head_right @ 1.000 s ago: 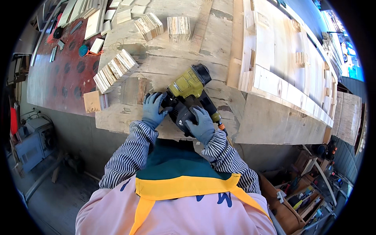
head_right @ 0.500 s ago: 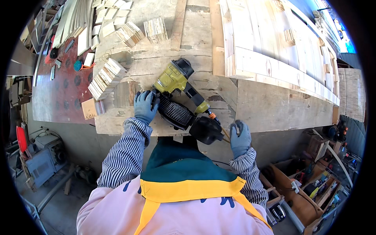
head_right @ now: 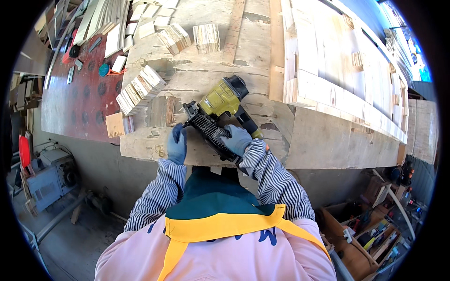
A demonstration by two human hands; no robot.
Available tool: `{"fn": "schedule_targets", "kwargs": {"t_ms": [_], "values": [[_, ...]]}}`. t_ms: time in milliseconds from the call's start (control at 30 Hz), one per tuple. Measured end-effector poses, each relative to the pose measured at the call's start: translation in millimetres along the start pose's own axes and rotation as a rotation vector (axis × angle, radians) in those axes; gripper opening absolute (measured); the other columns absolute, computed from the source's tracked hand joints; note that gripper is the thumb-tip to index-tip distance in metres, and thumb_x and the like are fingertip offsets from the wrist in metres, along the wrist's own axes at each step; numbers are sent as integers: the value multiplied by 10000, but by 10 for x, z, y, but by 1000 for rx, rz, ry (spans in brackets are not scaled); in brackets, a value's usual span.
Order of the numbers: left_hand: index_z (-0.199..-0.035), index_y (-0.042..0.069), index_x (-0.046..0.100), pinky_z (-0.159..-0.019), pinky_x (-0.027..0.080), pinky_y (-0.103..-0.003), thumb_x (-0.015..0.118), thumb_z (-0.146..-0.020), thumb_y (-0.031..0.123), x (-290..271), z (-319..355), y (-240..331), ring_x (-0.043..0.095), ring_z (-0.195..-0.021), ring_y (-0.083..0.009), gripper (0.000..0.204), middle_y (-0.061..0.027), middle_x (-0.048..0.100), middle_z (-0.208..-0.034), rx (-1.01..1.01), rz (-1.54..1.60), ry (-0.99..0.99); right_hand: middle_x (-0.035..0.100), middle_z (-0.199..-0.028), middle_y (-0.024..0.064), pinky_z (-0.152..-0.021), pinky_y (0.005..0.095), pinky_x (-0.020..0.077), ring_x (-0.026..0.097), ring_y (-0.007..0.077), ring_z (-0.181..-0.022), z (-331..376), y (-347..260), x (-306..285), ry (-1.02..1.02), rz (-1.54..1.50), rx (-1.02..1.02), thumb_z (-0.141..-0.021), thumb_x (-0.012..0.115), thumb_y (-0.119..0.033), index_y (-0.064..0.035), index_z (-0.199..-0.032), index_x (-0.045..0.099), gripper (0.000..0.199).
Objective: The person assembles a wooden crate by placing planks and blocks onto a base and securing them with a pneumatic nail gun. The person reloads the nail gun with a strip of nails and continues fastening the crate components.
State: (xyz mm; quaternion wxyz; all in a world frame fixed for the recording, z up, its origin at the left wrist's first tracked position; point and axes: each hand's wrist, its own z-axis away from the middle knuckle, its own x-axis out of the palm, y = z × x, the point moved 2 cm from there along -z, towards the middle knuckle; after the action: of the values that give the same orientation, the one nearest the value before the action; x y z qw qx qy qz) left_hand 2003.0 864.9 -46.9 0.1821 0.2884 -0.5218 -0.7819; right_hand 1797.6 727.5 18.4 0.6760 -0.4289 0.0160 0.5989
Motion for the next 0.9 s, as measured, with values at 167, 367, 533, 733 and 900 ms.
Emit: {"fn": "schedule_targets", "kwargs": {"t_ms": [167, 367, 533, 733, 900], "values": [[-1223, 11, 560, -992, 414, -356, 594, -906, 149, -36, 435, 25, 546, -1125, -299, 347, -174, 584, -1180, -68, -167, -104, 651, -1116, 171, -941, 372, 470, 607, 328, -1055, 59, 83, 13, 121, -89, -147, -759, 713, -310, -39, -1173, 605, 506], [-1223, 13, 556, -987, 418, -357, 607, -889, 116, -246, 504, 241, 545, -1124, -318, 353, -181, 572, -1185, -72, -73, -145, 641, -1141, 169, -965, 365, 458, 591, 313, -1077, 113, -58, -177, -3, -189, -83, -745, 726, -281, -37, -1185, 603, 518], [-1257, 61, 538, -969, 427, -398, 616, -889, 204, -266, 429, 534, 544, -1096, -344, 402, -180, 568, -1181, 98, -407, -378, 630, -1156, 151, -995, 385, 425, 548, 328, -1111, 225, 67, -217, 82, 45, -97, -789, 677, -293, -83, -1220, 583, 489], [-1231, 72, 556, -927, 452, -400, 632, -889, 225, 271, 359, 567, 567, -1063, -329, 383, -164, 595, -1106, 82, -503, -459, 634, -1107, 173, -959, 413, 431, 544, 354, -1076, 33, -197, -393, -19, 312, -95, -766, 675, -304, -101, -1202, 594, 488], [-1218, 32, 563, -899, 471, -352, 615, -906, 207, 145, 353, 502, 600, -1031, -291, 362, -167, 601, -1119, -44, -277, -585, 619, -1140, 155, -948, 336, 466, 593, 273, -1075, 244, -412, -878, -141, 30, -142, -797, 693, -251, -34, -1216, 583, 485]]}}
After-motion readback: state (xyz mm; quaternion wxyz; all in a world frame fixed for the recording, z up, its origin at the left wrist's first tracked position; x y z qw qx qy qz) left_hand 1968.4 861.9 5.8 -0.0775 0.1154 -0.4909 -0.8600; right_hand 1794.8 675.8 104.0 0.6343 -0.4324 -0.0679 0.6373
